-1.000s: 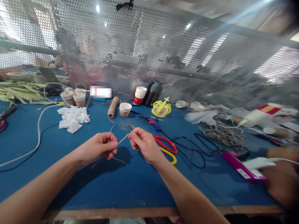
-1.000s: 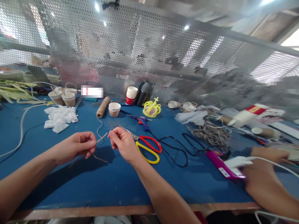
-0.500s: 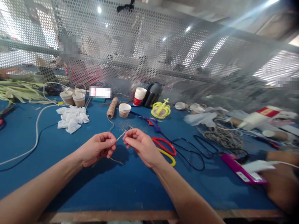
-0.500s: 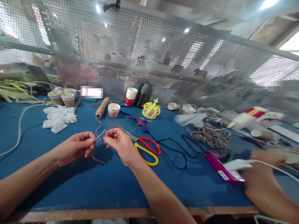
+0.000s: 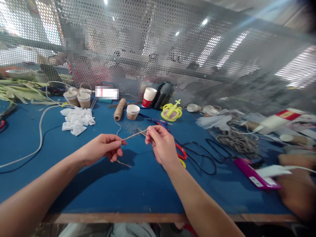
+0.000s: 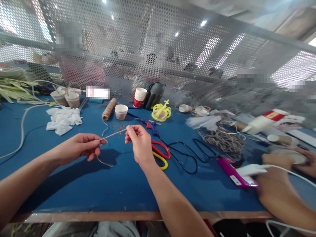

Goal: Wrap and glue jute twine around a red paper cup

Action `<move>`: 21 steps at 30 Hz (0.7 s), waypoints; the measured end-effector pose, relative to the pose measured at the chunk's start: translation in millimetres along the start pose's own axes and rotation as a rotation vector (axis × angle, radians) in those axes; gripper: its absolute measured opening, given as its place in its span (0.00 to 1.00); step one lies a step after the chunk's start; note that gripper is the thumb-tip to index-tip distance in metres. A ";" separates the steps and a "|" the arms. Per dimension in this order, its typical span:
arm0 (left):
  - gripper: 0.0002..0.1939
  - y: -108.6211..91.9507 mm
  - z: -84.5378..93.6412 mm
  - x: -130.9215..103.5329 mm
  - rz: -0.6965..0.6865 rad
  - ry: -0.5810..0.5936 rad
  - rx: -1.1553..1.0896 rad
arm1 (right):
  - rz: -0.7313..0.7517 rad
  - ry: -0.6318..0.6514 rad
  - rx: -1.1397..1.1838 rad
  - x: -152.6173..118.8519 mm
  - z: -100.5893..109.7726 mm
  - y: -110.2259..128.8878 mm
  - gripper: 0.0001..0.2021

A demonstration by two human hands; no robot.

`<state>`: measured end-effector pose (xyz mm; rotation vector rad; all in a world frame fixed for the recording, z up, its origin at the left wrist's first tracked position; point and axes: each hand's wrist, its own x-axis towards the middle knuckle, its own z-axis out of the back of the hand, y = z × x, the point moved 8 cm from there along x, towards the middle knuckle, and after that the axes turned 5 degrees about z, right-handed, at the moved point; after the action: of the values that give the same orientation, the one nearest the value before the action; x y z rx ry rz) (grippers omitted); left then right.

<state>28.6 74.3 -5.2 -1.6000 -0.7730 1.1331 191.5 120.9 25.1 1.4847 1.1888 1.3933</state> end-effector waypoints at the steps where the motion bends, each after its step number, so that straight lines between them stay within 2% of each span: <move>1: 0.13 -3.0 2.5 0.2 -0.044 -0.047 0.074 | 0.035 0.000 -0.064 1.5 2.2 2.8 0.09; 3: 0.11 -9.9 6.7 -0.6 -0.155 -0.166 0.272 | 0.204 -0.038 -0.287 2.1 7.5 18.4 0.09; 5: 0.11 -15.1 7.6 -2.8 -0.251 -0.274 0.478 | 0.499 -0.063 -0.585 -5.4 2.5 43.6 0.11; 7: 0.12 -16.8 4.7 -4.4 -0.311 -0.323 0.623 | 0.778 0.046 -0.847 -20.1 -19.8 57.7 0.11; 9: 0.13 -16.7 -1.4 -5.1 -0.362 -0.305 0.708 | 0.907 0.258 -1.018 -33.3 -44.8 52.2 0.08; 11: 0.13 -17.8 -5.3 -6.4 -0.418 -0.297 0.757 | 0.901 0.418 -1.132 -40.4 -59.5 38.7 0.08; 12: 0.12 -19.0 -5.2 -7.3 -0.443 -0.312 0.767 | 0.871 0.457 -1.170 -41.5 -62.5 32.6 0.10; 17: 0.11 -25.9 5.5 -12.2 -0.498 -0.463 0.752 | 0.803 0.424 -1.142 -40.5 -58.0 26.3 0.13; 21: 0.10 -33.9 0.0 -18.1 -0.600 -0.478 0.829 | 0.741 0.437 -1.058 -38.2 -55.1 25.2 0.13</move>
<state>23.5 68.8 32.5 -0.3662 -0.8467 1.1613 141.2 73.8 44.6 0.8347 -0.0727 2.3900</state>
